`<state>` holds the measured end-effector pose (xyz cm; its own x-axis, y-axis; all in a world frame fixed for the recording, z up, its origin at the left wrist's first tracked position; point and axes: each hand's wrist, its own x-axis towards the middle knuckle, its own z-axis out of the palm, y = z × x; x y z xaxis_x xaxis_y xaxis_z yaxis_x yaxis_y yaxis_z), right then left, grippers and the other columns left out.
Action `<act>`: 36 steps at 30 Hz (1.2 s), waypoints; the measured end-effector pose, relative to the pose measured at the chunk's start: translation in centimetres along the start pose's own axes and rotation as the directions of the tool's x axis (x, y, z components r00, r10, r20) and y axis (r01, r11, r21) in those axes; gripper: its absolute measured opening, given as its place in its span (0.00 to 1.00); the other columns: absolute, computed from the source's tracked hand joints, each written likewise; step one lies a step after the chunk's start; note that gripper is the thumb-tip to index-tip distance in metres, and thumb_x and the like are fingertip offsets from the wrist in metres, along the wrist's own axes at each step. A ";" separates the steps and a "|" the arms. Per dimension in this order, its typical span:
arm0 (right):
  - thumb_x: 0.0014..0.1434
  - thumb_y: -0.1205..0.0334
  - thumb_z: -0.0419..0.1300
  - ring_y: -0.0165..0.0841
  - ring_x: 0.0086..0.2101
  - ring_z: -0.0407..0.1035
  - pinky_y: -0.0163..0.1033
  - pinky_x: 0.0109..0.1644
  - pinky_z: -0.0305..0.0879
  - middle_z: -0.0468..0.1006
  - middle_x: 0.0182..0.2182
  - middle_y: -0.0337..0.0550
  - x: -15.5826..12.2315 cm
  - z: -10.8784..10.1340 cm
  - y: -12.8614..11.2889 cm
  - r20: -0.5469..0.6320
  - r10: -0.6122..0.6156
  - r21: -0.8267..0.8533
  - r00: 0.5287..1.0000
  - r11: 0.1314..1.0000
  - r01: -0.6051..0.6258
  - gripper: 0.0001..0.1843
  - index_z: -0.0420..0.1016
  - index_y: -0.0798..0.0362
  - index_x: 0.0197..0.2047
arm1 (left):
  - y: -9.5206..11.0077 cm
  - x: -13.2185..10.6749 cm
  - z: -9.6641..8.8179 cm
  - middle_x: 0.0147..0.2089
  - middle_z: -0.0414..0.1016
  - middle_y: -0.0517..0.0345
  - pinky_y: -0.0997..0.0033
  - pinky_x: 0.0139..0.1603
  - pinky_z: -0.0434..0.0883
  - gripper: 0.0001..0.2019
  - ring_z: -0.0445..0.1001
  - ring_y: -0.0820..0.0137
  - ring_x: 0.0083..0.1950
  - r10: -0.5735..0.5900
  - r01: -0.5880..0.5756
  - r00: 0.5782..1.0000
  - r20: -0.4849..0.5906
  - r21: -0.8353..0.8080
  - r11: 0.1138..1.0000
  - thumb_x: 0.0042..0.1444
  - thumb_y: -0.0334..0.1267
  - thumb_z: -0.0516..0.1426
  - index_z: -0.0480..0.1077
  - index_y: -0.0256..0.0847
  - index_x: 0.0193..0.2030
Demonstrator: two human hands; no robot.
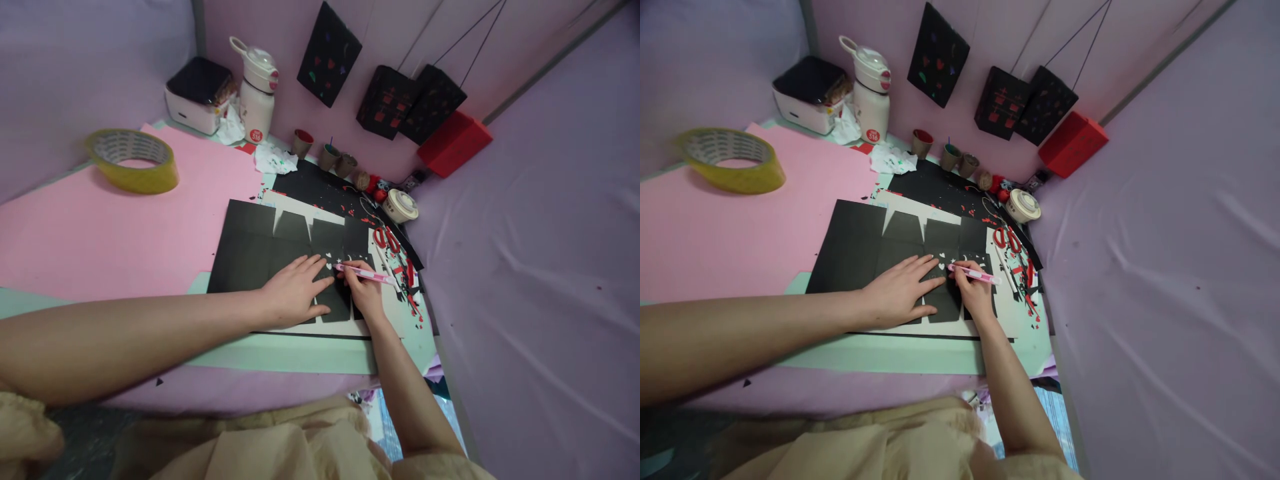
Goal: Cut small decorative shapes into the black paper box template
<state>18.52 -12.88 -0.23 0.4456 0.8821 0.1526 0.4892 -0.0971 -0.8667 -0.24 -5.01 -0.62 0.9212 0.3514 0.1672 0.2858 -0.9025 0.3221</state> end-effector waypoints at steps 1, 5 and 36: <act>0.61 0.56 0.58 0.31 0.27 0.71 0.35 0.33 0.66 0.79 0.29 0.41 0.0 0.0 0.0 -0.001 -0.002 -0.003 1.000 1.000 0.002 0.10 0.75 0.53 0.39 | 0.0 0.0 0.0 0.73 0.49 0.42 0.53 0.70 0.47 0.32 0.48 0.52 0.73 0.000 0.000 1.000 0.000 0.001 1.000 0.61 0.59 0.52 0.62 0.42 0.65; 0.60 0.55 0.58 0.31 0.27 0.71 0.35 0.33 0.66 0.79 0.27 0.39 0.0 0.1 0.1 -0.021 -0.009 -0.014 1.000 1.000 0.009 0.10 0.75 0.52 0.37 | 0.0 0.1 0.1 0.73 0.49 0.43 0.53 0.71 0.47 0.32 0.47 0.52 0.73 -0.015 0.015 1.000 0.020 0.005 1.000 0.60 0.59 0.52 0.62 0.43 0.65; 0.58 0.56 0.58 0.32 0.27 0.73 0.37 0.34 0.68 0.79 0.26 0.39 -0.9 1.5 -0.6 -0.155 0.004 -0.029 0.988 1.000 -0.009 0.09 0.74 0.52 0.35 | 0.0 0.1 0.0 0.73 0.48 0.40 0.53 0.71 0.46 0.33 0.47 0.51 0.73 -0.019 0.019 0.999 0.030 -0.002 1.000 0.61 0.58 0.52 0.61 0.42 0.67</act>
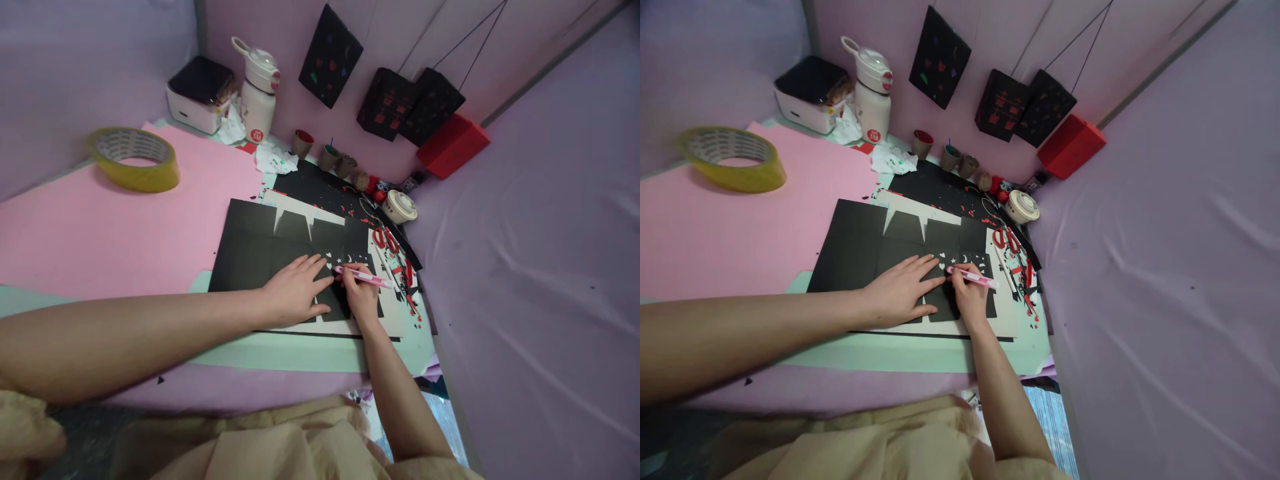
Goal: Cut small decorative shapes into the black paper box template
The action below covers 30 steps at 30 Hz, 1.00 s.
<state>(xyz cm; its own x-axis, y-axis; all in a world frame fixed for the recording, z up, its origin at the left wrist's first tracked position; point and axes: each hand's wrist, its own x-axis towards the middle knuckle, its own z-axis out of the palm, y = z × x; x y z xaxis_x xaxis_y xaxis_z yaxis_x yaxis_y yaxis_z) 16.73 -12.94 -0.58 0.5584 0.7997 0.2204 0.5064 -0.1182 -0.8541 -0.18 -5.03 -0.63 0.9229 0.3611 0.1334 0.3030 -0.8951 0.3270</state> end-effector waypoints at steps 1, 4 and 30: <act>0.58 0.56 0.58 0.32 0.27 0.73 0.37 0.34 0.68 0.79 0.26 0.39 0.0 0.0 0.0 0.001 0.001 0.002 1.000 1.000 -0.001 0.09 0.74 0.52 0.35 | 0.0 0.0 0.0 0.73 0.48 0.40 0.53 0.71 0.46 0.33 0.47 0.51 0.73 -0.002 0.002 1.000 0.002 0.001 1.000 0.60 0.58 0.52 0.61 0.42 0.67; 0.59 0.55 0.57 0.32 0.26 0.72 0.37 0.33 0.68 0.79 0.26 0.39 0.0 0.0 0.1 -0.013 0.012 0.020 1.000 1.000 -0.012 0.09 0.74 0.52 0.35 | 0.1 -0.1 -0.1 0.73 0.48 0.41 0.54 0.71 0.46 0.32 0.47 0.52 0.73 -0.002 0.002 1.000 0.001 0.000 1.000 0.60 0.59 0.52 0.61 0.42 0.66; 0.59 0.55 0.58 0.32 0.27 0.73 0.37 0.34 0.68 0.79 0.26 0.39 0.0 -0.1 0.1 -0.002 0.013 0.029 1.000 1.000 -0.013 0.10 0.74 0.52 0.35 | 0.0 -0.1 0.1 0.73 0.49 0.42 0.54 0.71 0.45 0.32 0.47 0.52 0.73 0.010 -0.010 1.000 -0.022 -0.005 1.000 0.60 0.58 0.52 0.62 0.41 0.66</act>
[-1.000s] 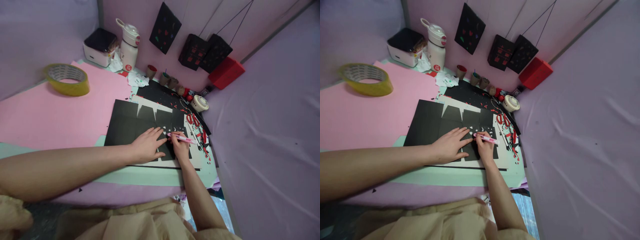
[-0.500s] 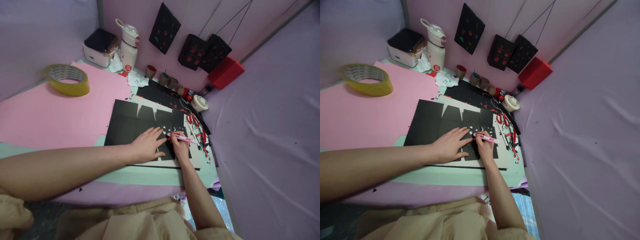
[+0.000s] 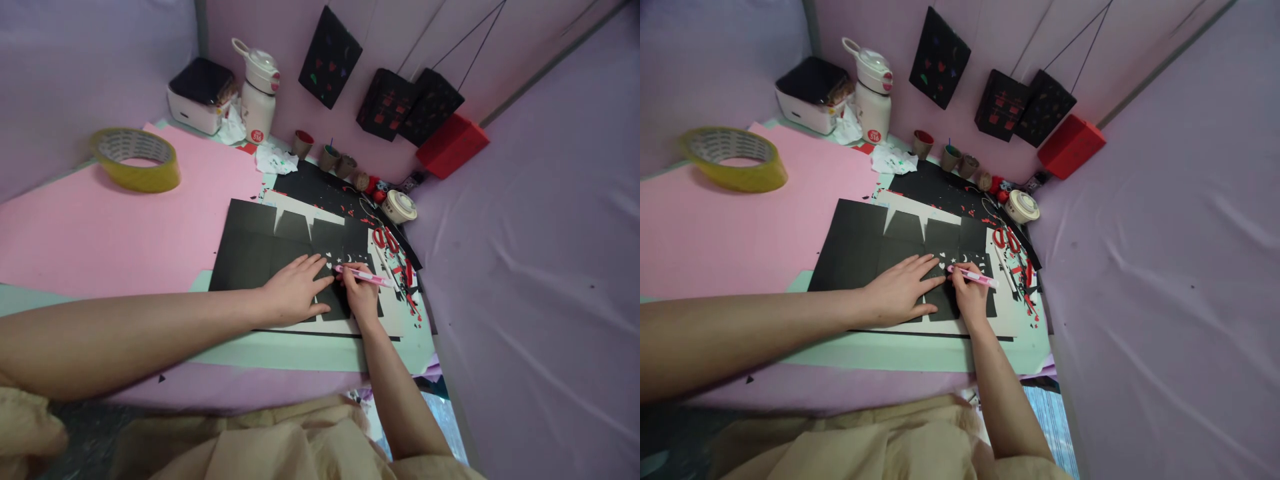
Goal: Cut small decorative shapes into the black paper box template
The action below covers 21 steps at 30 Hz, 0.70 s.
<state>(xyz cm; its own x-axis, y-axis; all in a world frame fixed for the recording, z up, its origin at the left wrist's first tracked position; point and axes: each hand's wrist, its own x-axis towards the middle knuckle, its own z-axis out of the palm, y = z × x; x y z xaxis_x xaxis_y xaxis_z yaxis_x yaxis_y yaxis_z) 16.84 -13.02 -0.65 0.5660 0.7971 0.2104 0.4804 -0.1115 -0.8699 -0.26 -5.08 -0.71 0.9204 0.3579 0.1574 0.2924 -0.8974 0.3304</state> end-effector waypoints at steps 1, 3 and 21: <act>0.58 0.55 0.58 0.32 0.27 0.73 0.37 0.34 0.68 0.79 0.26 0.39 0.0 0.0 0.0 0.005 -0.003 -0.006 1.000 1.000 0.003 0.09 0.74 0.52 0.35 | 0.0 0.0 0.0 0.73 0.49 0.42 0.54 0.71 0.45 0.32 0.47 0.52 0.73 -0.001 0.001 1.000 0.002 0.001 1.000 0.60 0.58 0.52 0.62 0.41 0.66; 0.58 0.56 0.58 0.32 0.27 0.73 0.37 0.34 0.68 0.78 0.26 0.38 0.0 0.0 0.0 0.001 -0.003 -0.005 1.000 1.000 0.003 0.09 0.74 0.52 0.34 | 0.0 0.0 0.0 0.73 0.49 0.41 0.54 0.71 0.46 0.32 0.48 0.52 0.73 -0.002 0.002 1.000 0.003 0.007 1.000 0.60 0.58 0.52 0.62 0.41 0.66; 0.59 0.53 0.59 0.32 0.27 0.71 0.38 0.34 0.69 0.78 0.28 0.39 0.1 -0.1 0.1 -0.061 0.017 0.126 0.998 0.992 -0.010 0.11 0.74 0.52 0.38 | -0.1 0.1 0.1 0.73 0.50 0.44 0.53 0.70 0.47 0.32 0.48 0.52 0.73 0.003 -0.003 1.000 -0.003 0.006 1.000 0.60 0.59 0.52 0.62 0.43 0.65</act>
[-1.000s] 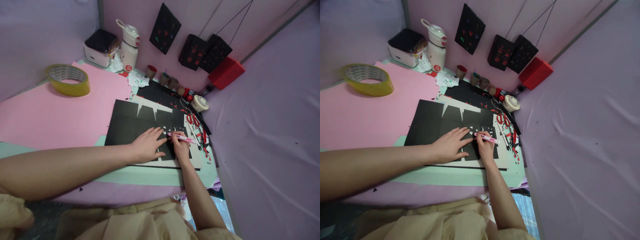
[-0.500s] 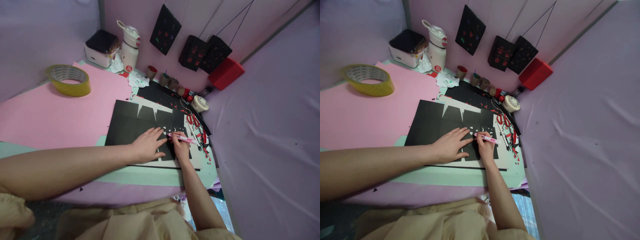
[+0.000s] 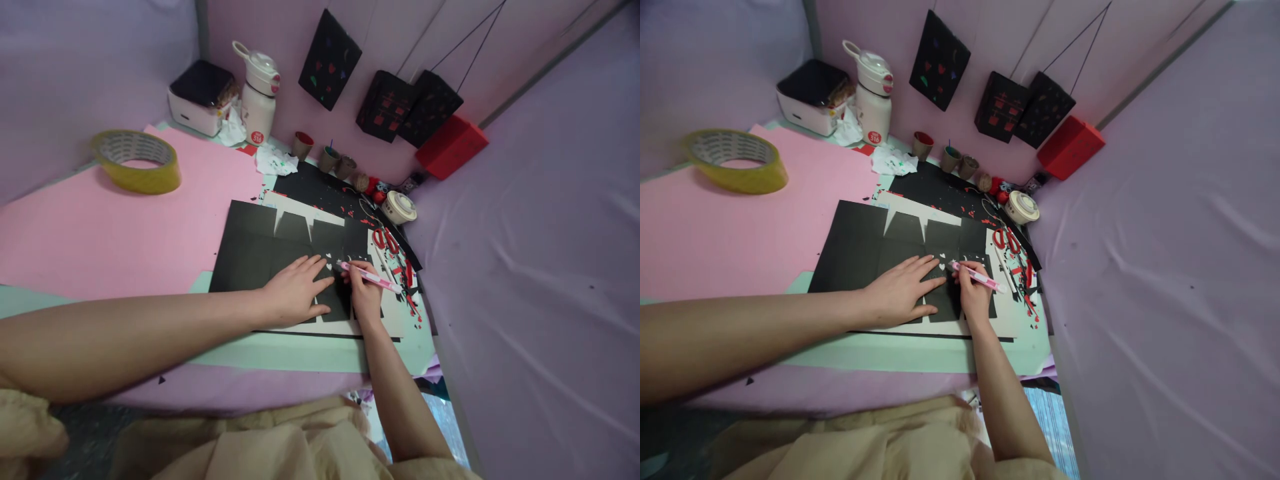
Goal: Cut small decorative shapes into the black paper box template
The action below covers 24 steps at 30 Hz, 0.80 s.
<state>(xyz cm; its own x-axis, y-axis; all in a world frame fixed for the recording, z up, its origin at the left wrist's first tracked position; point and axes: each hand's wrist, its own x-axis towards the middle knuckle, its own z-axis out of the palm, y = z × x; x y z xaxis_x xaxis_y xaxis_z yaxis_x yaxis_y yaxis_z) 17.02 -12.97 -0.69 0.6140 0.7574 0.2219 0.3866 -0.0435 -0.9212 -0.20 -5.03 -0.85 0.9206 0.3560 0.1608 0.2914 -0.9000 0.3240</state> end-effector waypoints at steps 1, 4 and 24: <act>0.58 0.53 0.60 0.32 0.29 0.72 0.39 0.37 0.70 0.79 0.31 0.40 0.1 0.0 -0.1 -0.009 0.005 0.076 1.000 0.997 -0.004 0.12 0.73 0.52 0.40 | 0.0 0.0 0.0 0.73 0.51 0.44 0.53 0.70 0.47 0.31 0.48 0.52 0.73 0.005 -0.005 1.000 -0.004 -0.001 1.000 0.60 0.59 0.52 0.62 0.43 0.65; 0.59 0.50 0.59 0.32 0.34 0.73 0.44 0.44 0.72 0.78 0.36 0.41 0.9 0.0 -0.8 0.082 0.070 0.348 0.994 0.933 -0.094 0.15 0.71 0.48 0.45 | 0.1 -0.1 -0.1 0.70 0.54 0.42 0.53 0.68 0.52 0.31 0.52 0.52 0.71 0.001 -0.002 0.998 -0.062 -0.012 1.000 0.58 0.58 0.55 0.63 0.40 0.62; 0.62 0.50 0.56 0.29 0.31 0.73 0.41 0.43 0.71 0.77 0.33 0.38 5.1 -2.3 -0.7 -0.171 -0.042 0.300 0.984 0.949 0.092 0.17 0.70 0.48 0.51 | 0.1 -0.2 -0.6 0.55 0.63 0.44 0.55 0.61 0.62 0.30 0.60 0.53 0.59 -0.057 0.048 0.993 -0.102 -0.093 0.994 0.54 0.56 0.58 0.64 0.37 0.56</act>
<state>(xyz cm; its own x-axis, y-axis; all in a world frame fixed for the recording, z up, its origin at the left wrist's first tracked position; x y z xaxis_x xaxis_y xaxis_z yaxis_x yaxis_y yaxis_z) 21.49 -10.56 1.79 0.7061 0.6360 0.3113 0.2169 0.2242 -0.9501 -0.45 -5.04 -0.30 0.8710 0.4307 0.2364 0.3094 -0.8547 0.4169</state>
